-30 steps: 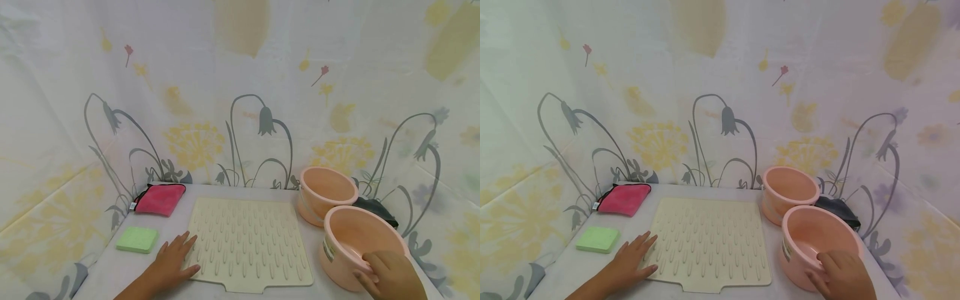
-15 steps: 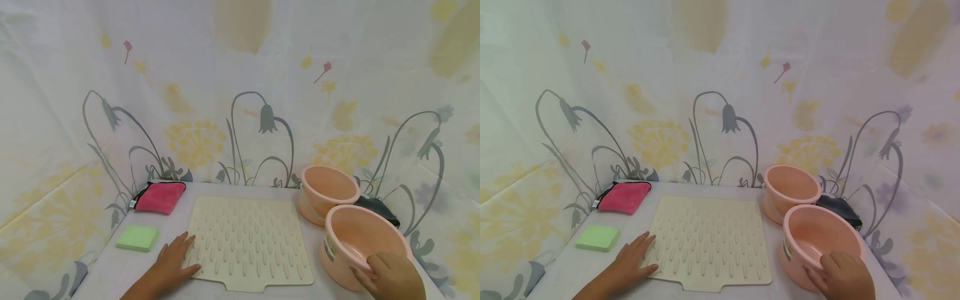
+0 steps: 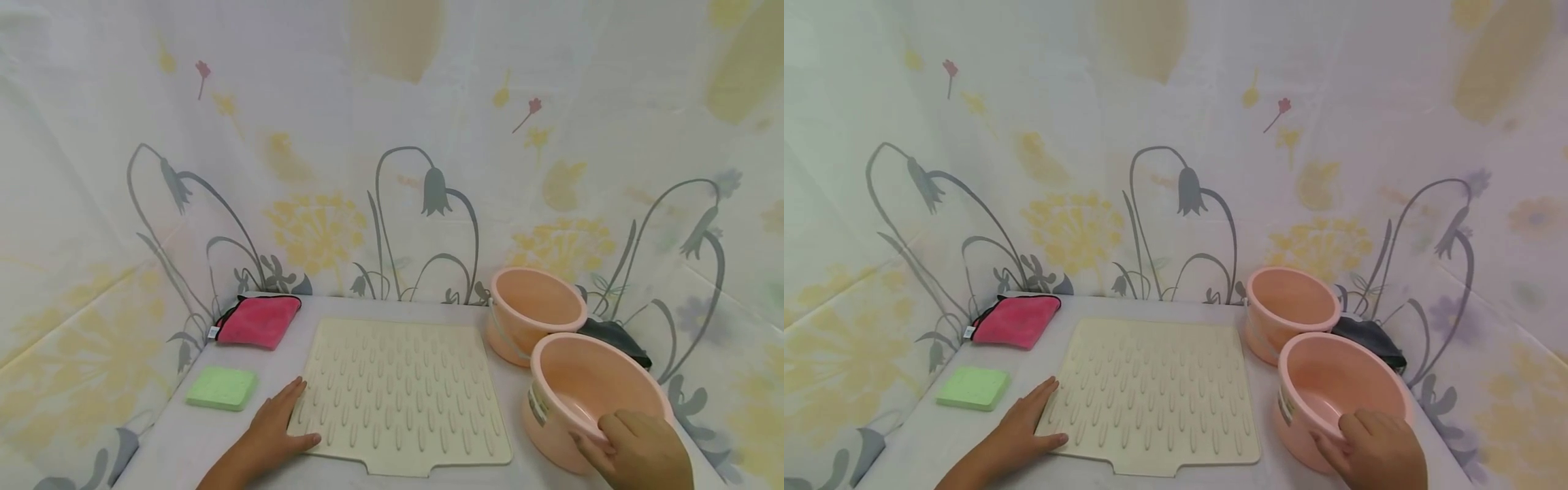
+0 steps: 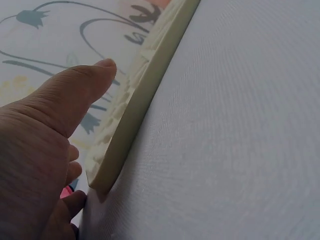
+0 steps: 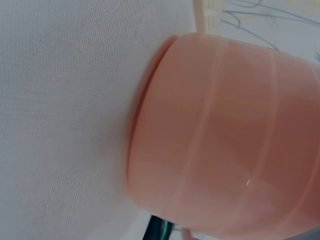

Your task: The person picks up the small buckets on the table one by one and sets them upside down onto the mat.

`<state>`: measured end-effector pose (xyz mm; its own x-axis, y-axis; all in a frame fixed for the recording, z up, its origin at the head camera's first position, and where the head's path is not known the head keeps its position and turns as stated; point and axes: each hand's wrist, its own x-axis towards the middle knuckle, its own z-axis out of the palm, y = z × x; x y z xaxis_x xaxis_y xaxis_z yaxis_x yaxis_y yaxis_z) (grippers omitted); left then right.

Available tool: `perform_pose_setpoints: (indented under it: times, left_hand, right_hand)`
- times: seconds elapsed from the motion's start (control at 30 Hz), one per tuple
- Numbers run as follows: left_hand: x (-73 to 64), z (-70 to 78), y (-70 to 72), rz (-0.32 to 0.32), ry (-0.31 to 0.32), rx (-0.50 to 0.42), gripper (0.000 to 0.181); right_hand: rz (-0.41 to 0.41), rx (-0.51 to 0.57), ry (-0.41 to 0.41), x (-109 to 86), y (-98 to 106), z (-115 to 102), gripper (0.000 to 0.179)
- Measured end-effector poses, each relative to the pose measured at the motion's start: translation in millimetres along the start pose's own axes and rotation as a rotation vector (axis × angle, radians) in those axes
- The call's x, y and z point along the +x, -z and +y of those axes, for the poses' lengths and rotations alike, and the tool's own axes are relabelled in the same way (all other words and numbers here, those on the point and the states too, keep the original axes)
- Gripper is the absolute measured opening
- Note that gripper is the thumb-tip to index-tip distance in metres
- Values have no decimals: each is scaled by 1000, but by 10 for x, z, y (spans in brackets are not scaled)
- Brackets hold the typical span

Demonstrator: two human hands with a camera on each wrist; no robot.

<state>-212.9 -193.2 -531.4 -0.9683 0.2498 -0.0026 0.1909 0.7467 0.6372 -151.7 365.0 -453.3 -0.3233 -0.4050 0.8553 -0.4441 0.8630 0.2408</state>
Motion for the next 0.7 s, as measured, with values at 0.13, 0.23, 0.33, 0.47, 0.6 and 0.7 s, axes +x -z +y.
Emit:
perform_pose_setpoints:
  times: [0.13, 0.23, 0.33, 0.47, 0.6, 0.7]
  left_hand:
    - [0, -30, -20, -12, -6, 25, 111]
    - [2, -39, -20, -24, -5, 37, 112]
    - [7, -35, -6, -50, 2, 42, 113]
    - [5, -39, 7, -77, 7, 48, 113]
    - [4, -59, -9, -72, 12, 53, 114]
    - [-1, -75, -21, -65, 13, 45, 115]
  right_hand:
    - [33, 11, 21, 7, -22, 2, 64]
    - [48, 11, 30, 9, -35, 15, 64]
    - [62, 7, 25, 11, -47, 21, 65]
    - [40, -17, -5, 2, -42, 12, 64]
    - [41, -26, -13, 0, -35, -4, 64]
    - [83, -17, -1, 13, -50, -18, 65]
